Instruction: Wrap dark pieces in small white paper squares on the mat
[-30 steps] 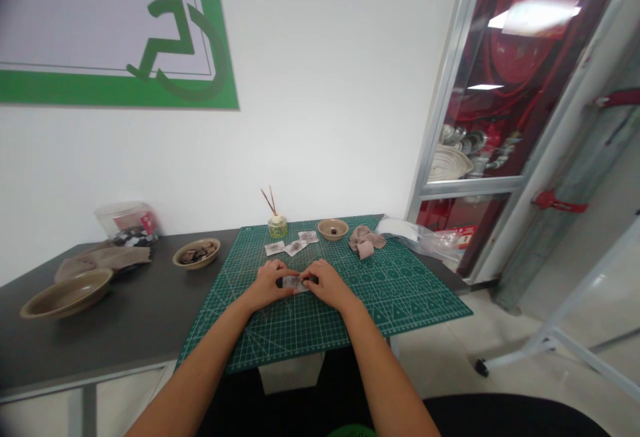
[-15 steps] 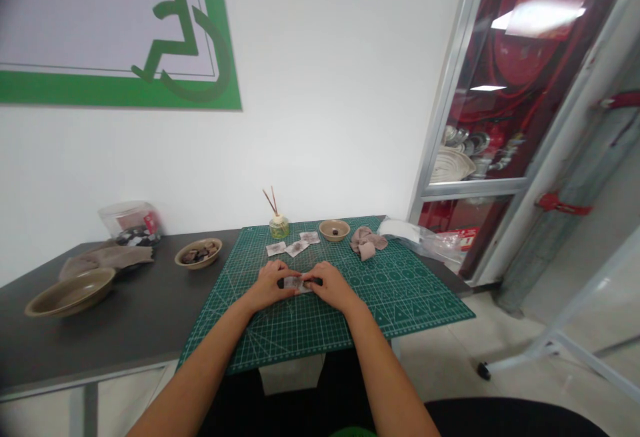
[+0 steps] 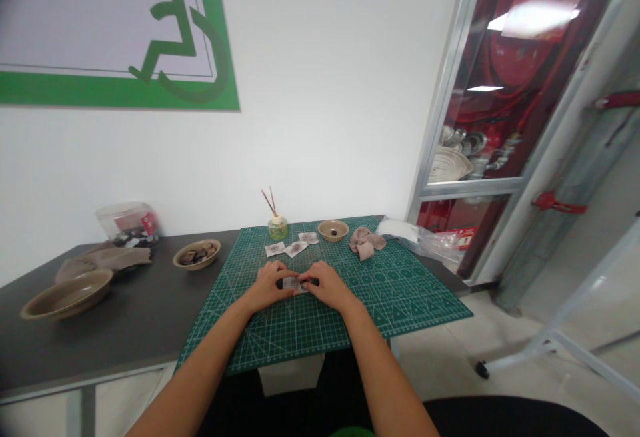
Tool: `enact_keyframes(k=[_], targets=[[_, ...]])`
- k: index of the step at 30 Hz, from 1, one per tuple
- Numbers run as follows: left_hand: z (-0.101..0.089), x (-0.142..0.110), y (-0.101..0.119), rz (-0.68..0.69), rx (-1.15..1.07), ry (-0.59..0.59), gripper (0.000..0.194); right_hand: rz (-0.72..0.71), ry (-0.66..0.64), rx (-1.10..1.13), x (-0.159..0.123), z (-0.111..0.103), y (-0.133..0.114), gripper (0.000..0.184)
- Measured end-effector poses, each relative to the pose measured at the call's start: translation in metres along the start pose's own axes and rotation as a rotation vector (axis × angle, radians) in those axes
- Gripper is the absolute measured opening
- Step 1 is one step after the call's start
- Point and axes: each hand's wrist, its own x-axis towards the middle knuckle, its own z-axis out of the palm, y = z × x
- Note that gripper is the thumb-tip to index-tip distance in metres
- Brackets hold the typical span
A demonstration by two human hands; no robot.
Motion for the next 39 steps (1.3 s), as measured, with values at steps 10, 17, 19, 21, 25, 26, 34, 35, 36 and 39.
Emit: enact_keyframes(k=[10, 17, 19, 21, 25, 26, 34, 35, 36, 39], targets=[[0.0008, 0.0003, -0.0008, -0.002, 0.013, 0.001, 0.040, -0.044, 0.013, 0.013, -0.0004, 0.0019, 0.0004, 0.017], [-0.0006, -0.0007, 0.0002, -0.003, -0.014, 0.001, 0.040, -0.034, 0.044, -0.037, -0.0009, -0.0001, 0.0012, 0.013], [-0.0014, -0.0008, 0.0008, -0.005, -0.013, 0.000, 0.040, -0.049, 0.010, -0.025, 0.0000, 0.0012, -0.0001, 0.015], [-0.0016, -0.0008, 0.0009, -0.006, -0.008, 0.000, 0.040, -0.050, 0.002, -0.010, 0.0005, 0.0023, -0.0009, 0.017], [0.0000, -0.0001, -0.0003, -0.005, 0.005, -0.001, 0.040, 0.000, 0.044, -0.015, -0.0011, 0.0016, 0.0006, 0.013], [0.0005, 0.0001, -0.0007, -0.004, 0.006, 0.000, 0.040, 0.003, 0.049, -0.019, -0.0015, 0.0014, 0.0010, 0.013], [0.0015, 0.0003, -0.0014, -0.006, -0.019, 0.007, 0.040, -0.028, 0.021, -0.008, -0.0003, 0.0029, 0.0017, 0.015], [0.0013, 0.0003, -0.0013, -0.007, -0.020, 0.006, 0.039, -0.014, 0.033, -0.014, -0.0006, 0.0026, 0.0025, 0.013], [0.0010, 0.0002, -0.0011, -0.008, -0.018, 0.003, 0.039, -0.003, 0.044, -0.021, -0.0009, 0.0022, 0.0033, 0.012], [0.0000, 0.0000, -0.0002, -0.008, -0.012, 0.003, 0.040, -0.003, 0.046, -0.028, -0.0012, 0.0021, 0.0035, 0.012]])
